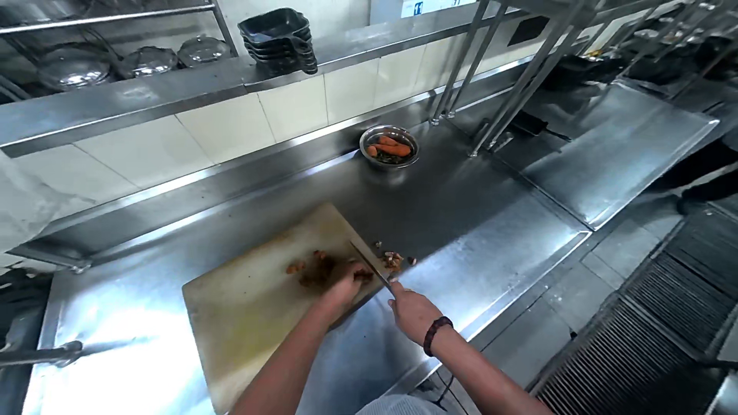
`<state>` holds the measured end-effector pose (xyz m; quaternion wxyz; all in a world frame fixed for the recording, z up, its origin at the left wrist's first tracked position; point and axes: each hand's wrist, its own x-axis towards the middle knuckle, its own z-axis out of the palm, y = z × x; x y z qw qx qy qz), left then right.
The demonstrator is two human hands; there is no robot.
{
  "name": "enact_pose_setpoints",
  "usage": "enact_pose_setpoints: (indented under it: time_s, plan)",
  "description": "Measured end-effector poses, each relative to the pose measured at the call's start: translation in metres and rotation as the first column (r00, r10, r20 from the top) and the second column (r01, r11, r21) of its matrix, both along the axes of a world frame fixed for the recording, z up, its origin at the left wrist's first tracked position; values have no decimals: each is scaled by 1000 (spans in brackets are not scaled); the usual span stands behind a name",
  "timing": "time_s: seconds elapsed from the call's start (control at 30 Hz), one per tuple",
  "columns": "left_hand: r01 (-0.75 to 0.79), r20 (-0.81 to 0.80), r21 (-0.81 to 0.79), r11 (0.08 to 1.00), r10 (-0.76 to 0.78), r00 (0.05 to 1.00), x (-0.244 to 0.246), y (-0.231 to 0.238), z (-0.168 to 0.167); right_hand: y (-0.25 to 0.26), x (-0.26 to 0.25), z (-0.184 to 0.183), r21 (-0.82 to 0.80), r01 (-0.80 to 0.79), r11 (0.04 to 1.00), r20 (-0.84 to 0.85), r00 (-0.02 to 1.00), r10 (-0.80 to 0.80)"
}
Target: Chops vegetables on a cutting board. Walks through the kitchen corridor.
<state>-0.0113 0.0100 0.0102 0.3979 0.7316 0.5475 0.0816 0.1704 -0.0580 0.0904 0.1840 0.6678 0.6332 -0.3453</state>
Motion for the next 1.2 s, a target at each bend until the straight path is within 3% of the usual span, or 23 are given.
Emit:
enact_pose_setpoints:
  time_s: [0.13, 0.3, 0.33, 0.53, 0.7, 0.9, 1.07, 1.2]
  plan:
    - [13, -63, -29, 999, -14, 998, 7, -2, 3, -7, -2, 33, -101, -5, 995, 34, 999, 8]
    - [-40, 47, -63, 997, 43, 998, 8, -8, -12, -3, -10, -49, 65, 64, 996, -33, 998, -62]
    - [-47, 60, -70, 996, 52, 997, 7, -8, -11, 0, -11, -52, 74, 56, 996, -31, 998, -54]
    - [-53, -24, -48, 997, 52, 998, 6, -8, 1, -6, -6, 22, -84, -3, 996, 18, 1000, 4]
    - [-41, 86, -21, 999, 42, 995, 1, -12, -7, 2, -18, -50, 73, 43, 996, -48, 998, -40]
    - [-32, 17, -37, 999, 33, 999, -1, -10, -9, -1, -7, 19, -79, -35, 996, 0, 999, 35]
    - [12, 48, 0, 1000, -12, 999, -1, -12, -16, -3, -18, -58, 77, 62, 995, -77, 995, -56]
    - [65, 75, 23, 998, -67, 995, -1, -15, -13, 11, -6, -53, 51, 20, 999, -141, 990, -12]
